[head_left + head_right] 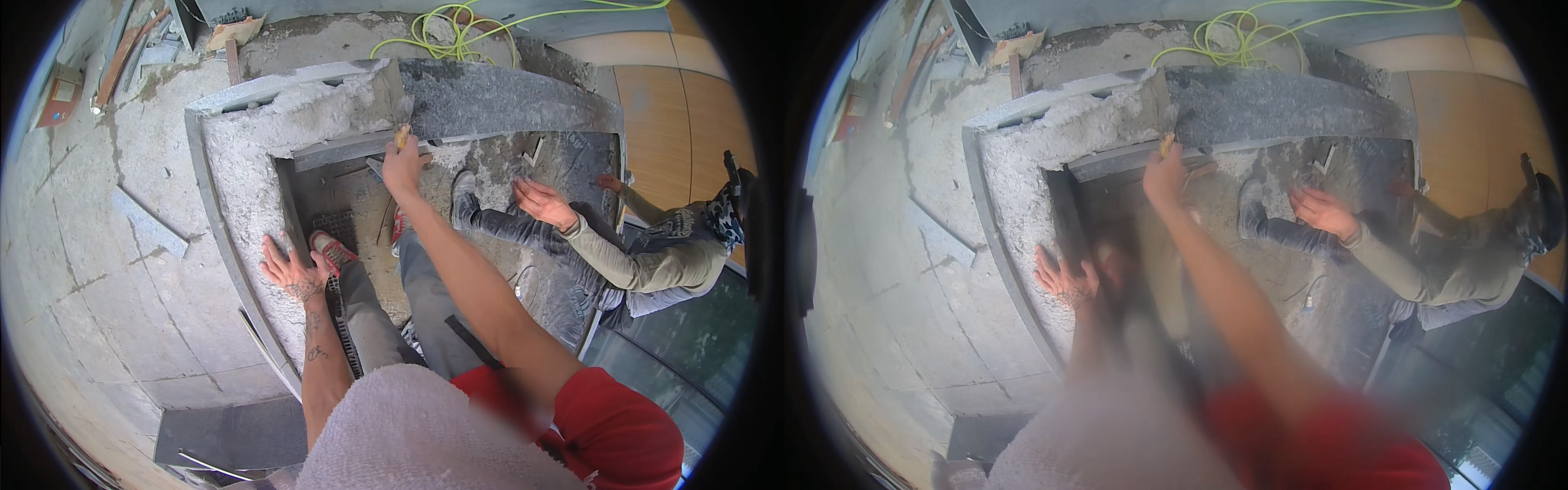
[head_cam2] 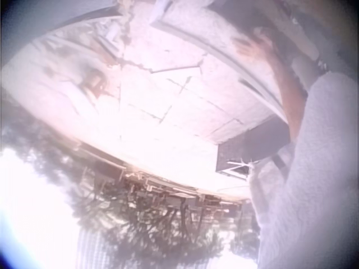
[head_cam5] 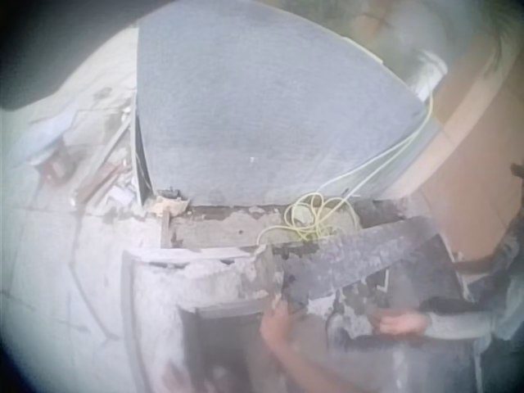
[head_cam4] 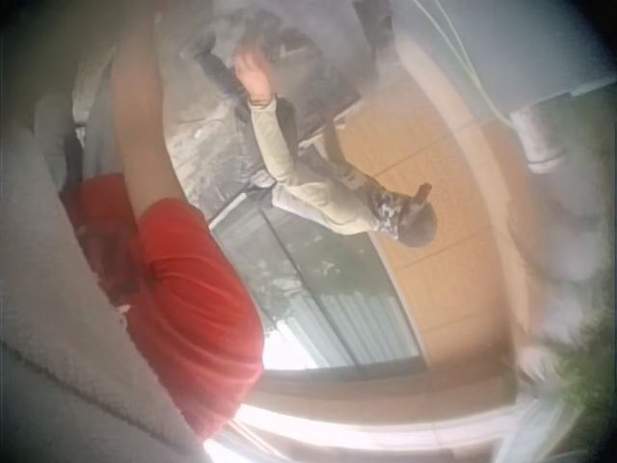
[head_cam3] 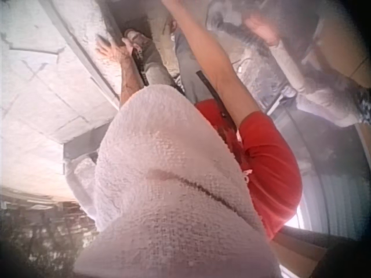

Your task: The person applies grout to the joints between dark stone tiles using a small hand tool. They smooth the grout along the seams and edges of a curved tile structure while another worker assists nearby.

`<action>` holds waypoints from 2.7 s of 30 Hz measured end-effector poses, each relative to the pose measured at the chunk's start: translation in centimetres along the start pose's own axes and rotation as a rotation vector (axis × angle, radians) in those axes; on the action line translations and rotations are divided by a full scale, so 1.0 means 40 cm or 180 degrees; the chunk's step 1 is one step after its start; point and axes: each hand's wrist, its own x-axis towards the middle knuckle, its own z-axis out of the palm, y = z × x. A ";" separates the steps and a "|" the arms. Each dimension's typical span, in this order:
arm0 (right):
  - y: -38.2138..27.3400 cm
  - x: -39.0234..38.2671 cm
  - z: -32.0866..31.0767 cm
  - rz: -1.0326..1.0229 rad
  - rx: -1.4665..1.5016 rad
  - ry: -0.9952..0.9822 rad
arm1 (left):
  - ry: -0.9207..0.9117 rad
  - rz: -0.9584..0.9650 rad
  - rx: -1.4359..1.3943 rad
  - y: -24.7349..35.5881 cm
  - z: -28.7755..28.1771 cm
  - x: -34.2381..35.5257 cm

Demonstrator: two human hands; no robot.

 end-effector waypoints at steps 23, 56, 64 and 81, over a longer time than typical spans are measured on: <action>0.097 -0.014 -0.059 -0.1008 0.0118 -0.0026 | 0.0053 0.0024 0.0060 -0.012 0.004 0.002; 0.190 -0.067 0.043 -0.0061 -0.0159 0.0368 | -0.0035 0.0013 -0.0109 0.019 -0.002 -0.002; 0.146 -0.111 -0.071 -0.0318 0.0045 -0.0272 | -0.0047 -0.0066 -0.0063 0.006 -0.012 0.005; -0.102 0.066 -0.046 -0.0215 -0.0467 -0.0293 | -0.0047 -0.0046 0.0099 0.007 -0.008 0.008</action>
